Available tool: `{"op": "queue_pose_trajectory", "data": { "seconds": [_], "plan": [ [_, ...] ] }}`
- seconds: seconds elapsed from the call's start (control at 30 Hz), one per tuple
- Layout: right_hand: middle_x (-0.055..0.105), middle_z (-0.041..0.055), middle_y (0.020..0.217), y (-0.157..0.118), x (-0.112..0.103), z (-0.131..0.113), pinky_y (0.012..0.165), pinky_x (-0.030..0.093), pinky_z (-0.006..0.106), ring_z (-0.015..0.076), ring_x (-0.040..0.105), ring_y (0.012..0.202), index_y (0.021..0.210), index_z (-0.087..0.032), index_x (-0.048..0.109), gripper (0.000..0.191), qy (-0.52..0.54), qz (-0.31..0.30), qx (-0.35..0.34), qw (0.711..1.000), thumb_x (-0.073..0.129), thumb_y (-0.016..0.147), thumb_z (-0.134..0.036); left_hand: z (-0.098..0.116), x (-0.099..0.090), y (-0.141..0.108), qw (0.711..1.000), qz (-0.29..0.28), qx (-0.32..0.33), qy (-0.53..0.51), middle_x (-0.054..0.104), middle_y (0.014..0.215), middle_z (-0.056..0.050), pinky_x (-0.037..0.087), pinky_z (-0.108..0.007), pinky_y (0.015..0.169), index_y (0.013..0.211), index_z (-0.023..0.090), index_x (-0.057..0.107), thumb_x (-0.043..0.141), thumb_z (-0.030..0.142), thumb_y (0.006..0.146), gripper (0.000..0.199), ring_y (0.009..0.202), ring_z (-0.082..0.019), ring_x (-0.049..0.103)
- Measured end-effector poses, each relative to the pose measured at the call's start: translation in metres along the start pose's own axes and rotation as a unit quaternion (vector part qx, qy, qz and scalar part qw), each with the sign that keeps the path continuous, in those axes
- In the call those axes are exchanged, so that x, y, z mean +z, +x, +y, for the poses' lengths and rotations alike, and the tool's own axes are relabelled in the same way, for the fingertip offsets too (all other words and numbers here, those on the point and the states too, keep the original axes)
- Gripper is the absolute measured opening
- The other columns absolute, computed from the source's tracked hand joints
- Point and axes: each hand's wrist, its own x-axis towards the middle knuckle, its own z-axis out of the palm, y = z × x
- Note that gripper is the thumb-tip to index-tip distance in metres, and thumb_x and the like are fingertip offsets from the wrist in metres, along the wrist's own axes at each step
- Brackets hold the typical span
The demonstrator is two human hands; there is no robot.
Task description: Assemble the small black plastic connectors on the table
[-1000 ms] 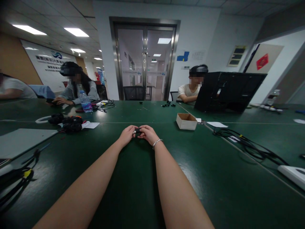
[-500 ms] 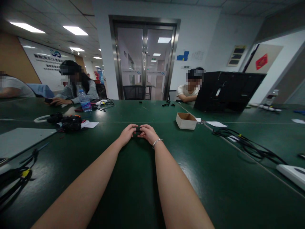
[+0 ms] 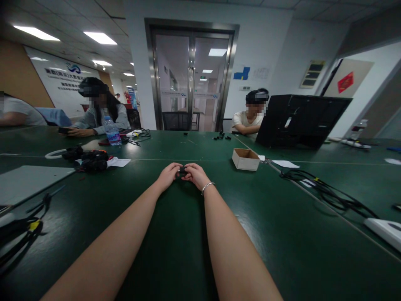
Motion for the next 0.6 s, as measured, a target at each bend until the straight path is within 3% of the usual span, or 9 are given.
{"op": "queue_pose_trajectory", "data": {
  "seconds": [0.07,0.2,0.33,0.47,0.6],
  "plan": [
    [0.053,-0.0038,0.055,-0.0001,-0.0001,0.0001,0.059,0.059,0.028,0.0079,0.053,0.043,0.083,-0.015,0.054,0.012,0.002,-0.002,-0.002,1.0,0.059,0.077,-0.005,-0.0002,0.0001,-0.0002,1.0,-0.002,-0.004,-0.016,0.058,0.072,-0.002,0.037,-0.021,0.053,0.099,0.018,0.061,0.046,0.028,0.081,0.025,0.064,-0.012,0.053],
    [0.053,-0.0038,0.055,0.0005,-0.0001,0.0004,0.058,0.059,0.028,0.0079,0.053,0.043,0.082,-0.015,0.055,0.012,0.003,-0.003,0.002,1.0,0.058,0.077,-0.005,-0.0004,0.0,-0.0009,1.0,-0.005,0.002,-0.011,0.05,0.057,0.001,0.034,-0.02,0.049,0.096,0.016,0.062,0.038,0.035,0.086,0.031,0.052,-0.011,0.047],
    [0.054,-0.0035,0.057,0.0011,-0.0002,0.0008,0.057,0.059,0.028,0.0076,0.052,0.043,0.082,-0.015,0.054,0.012,0.004,0.004,-0.001,1.0,0.057,0.077,-0.004,0.0013,0.0006,-0.0007,1.0,0.01,-0.015,-0.023,0.056,0.069,-0.001,0.036,-0.02,0.051,0.098,0.017,0.061,0.044,0.025,0.081,0.025,0.055,-0.01,0.048],
    [0.055,-0.0029,0.057,0.0007,-0.0003,0.0006,0.059,0.059,0.028,0.0076,0.053,0.043,0.084,-0.014,0.054,0.013,0.0,0.001,0.001,1.0,0.054,0.078,-0.004,0.0009,0.0009,0.0006,1.0,-0.001,-0.018,-0.018,0.052,0.059,0.0,0.035,-0.021,0.05,0.094,0.016,0.062,0.04,0.027,0.083,0.027,0.055,-0.012,0.048],
    [0.054,-0.0037,0.056,0.0003,0.0,0.0001,0.059,0.059,0.029,0.0076,0.052,0.042,0.084,-0.015,0.054,0.012,0.002,0.004,0.003,1.0,0.056,0.078,-0.004,-0.0019,0.0008,0.0014,1.0,0.006,-0.01,-0.021,0.057,0.07,-0.001,0.036,-0.02,0.051,0.097,0.017,0.061,0.045,0.021,0.079,0.025,0.062,-0.012,0.051]
  ]
}}
